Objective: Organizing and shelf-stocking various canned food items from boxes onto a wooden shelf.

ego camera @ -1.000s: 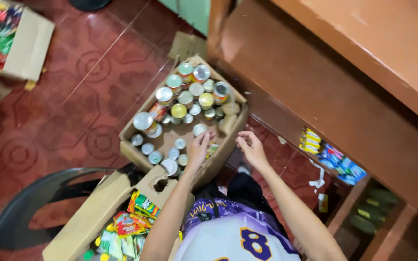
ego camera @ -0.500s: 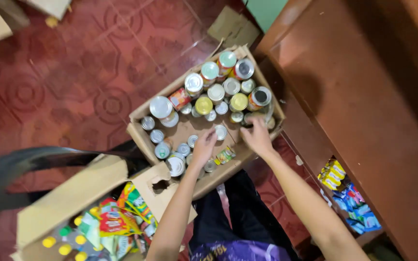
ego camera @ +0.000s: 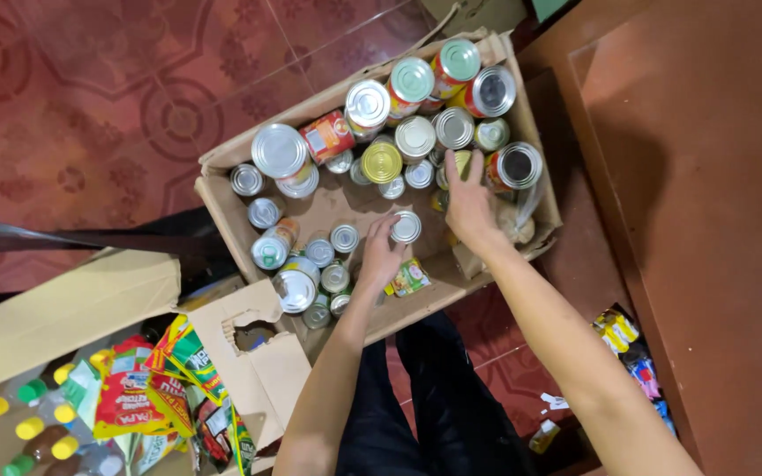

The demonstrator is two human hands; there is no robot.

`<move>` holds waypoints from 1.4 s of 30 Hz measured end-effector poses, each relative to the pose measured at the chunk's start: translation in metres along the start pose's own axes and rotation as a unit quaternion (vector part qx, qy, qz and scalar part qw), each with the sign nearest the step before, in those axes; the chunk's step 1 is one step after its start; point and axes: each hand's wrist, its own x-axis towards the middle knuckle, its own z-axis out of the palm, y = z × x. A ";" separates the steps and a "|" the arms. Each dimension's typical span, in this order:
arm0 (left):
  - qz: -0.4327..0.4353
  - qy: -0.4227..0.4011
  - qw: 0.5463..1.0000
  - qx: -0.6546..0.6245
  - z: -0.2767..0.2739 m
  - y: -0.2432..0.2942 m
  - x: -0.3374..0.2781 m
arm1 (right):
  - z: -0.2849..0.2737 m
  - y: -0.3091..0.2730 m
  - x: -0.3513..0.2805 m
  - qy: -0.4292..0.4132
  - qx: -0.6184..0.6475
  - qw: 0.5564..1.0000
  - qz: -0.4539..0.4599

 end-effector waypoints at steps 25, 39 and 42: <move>-0.145 -0.042 0.978 -0.141 0.014 -0.050 -0.006 | 0.078 -0.018 -0.056 -0.126 -0.193 0.970 -0.072; -0.137 -0.046 0.975 -0.167 0.013 -0.036 -0.008 | 0.016 -0.006 -0.016 -0.051 -0.024 0.998 -0.016; -0.155 -0.053 0.970 -0.178 0.013 -0.037 -0.009 | 0.025 -0.012 -0.043 -0.079 -0.072 0.993 -0.056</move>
